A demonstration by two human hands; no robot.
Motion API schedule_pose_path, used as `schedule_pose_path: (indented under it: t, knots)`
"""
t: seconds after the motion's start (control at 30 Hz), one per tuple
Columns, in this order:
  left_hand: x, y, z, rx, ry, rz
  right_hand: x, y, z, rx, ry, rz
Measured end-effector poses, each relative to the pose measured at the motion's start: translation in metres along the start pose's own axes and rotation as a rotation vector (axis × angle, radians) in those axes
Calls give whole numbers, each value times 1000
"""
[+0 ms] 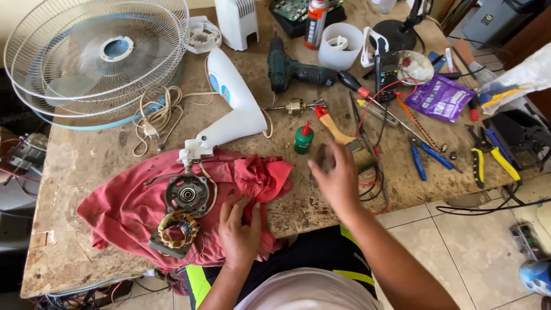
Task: A person is performing maintenance on a fan motor, which involves disassembling the motor, cleaning the internal parts with a brush, and applying oil for lubrication.
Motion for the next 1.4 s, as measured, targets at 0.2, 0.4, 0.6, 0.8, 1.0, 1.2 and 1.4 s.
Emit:
schedule_pose_path:
  t: [0.2, 0.4, 0.6, 0.8, 1.0, 1.2, 1.4]
  knots:
    - [1, -4, -6, 154, -17, -43, 33, 157, 39, 108, 30, 777]
    - [9, 11, 13, 260, -147, -142, 133, 207, 7, 139, -398, 533]
    - [12, 16, 22, 291, -237, -137, 99, 209, 8, 664, -665, 637]
    - [16, 22, 34, 333, -248, -181, 64, 238, -22, 339, -296, 558]
    - [20, 19, 39, 264, -376, -210, 46, 335, -73, 359, -144, 925]
    - [16, 16, 34, 284, -232, -244, 38, 361, -73, 363, -320, 889]
    - [17, 16, 33, 162, -234, -149, 7, 341, -85, 571, -354, 763]
Point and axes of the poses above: each hand's wrist, its own y-axis away from the middle knuckle, its own x-axis out of the palm, z = x × y, the point moved 3 cm from there along -y, towards the middle knuckle, and after that the axes turned 1 degree about -z, right-handed, at the moved point
